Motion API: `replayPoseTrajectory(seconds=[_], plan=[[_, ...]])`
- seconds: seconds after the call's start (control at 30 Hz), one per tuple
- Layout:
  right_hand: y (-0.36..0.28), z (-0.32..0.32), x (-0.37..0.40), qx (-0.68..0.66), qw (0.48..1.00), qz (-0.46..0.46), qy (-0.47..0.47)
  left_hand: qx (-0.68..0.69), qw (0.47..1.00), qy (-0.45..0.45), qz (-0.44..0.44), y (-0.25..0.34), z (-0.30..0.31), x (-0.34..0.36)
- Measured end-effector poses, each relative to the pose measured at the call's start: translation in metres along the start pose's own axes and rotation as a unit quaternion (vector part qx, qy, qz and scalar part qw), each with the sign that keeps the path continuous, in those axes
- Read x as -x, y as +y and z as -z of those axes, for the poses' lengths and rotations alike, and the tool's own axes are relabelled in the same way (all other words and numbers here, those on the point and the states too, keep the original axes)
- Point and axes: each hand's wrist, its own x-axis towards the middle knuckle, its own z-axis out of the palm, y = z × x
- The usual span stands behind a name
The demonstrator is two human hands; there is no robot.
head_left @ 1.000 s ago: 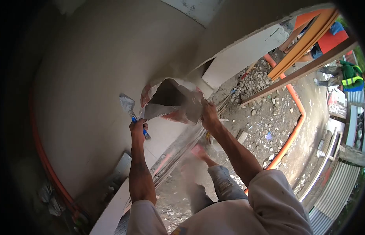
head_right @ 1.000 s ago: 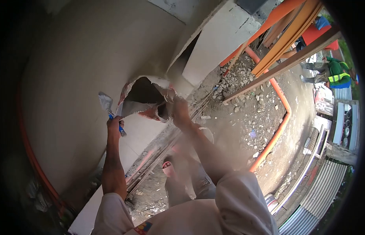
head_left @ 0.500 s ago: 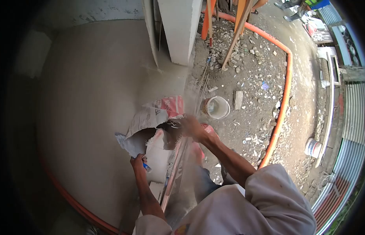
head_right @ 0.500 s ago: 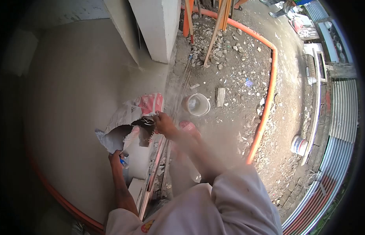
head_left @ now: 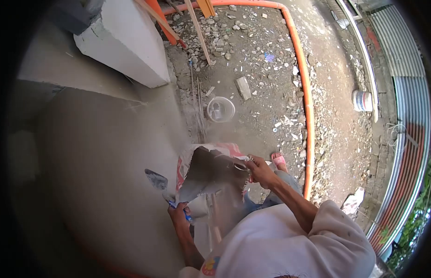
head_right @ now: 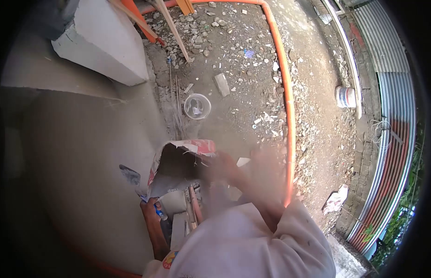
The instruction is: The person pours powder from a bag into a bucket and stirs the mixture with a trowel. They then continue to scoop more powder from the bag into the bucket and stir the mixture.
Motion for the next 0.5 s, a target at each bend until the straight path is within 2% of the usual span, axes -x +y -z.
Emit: replayPoseTrajectory(seconds=[0.07,0.1,0.2,0.23,0.33,0.47,0.5], plan=[[0.006,0.030,0.018,0.002,0.999,-0.011,0.049,-0.055,0.997,-0.044,0.027,-0.009,-0.020,-0.002],[0.009,0.050,0.030,0.086,0.993,0.022,0.075,-0.083,0.994,-0.061,0.042,-0.013,-0.029,0.001],[0.109,0.147,0.043,0.173,0.972,0.094,0.129,-0.177,0.978,-0.107,0.037,-0.022,-0.087,0.024],[0.148,0.179,0.037,0.168,0.967,0.080,0.176,-0.180,0.975,-0.125,0.022,-0.027,-0.109,0.028],[0.120,0.223,0.040,0.010,0.955,-0.017,0.295,-0.192,0.968,-0.163,-0.005,-0.052,-0.181,0.025],[0.152,0.304,0.018,-0.045,0.932,-0.012,0.359,-0.241,0.951,-0.191,-0.017,-0.088,-0.277,0.000],[0.132,0.323,0.024,-0.026,0.937,-0.027,0.346,-0.251,0.947,-0.199,-0.019,-0.102,-0.299,-0.003]])
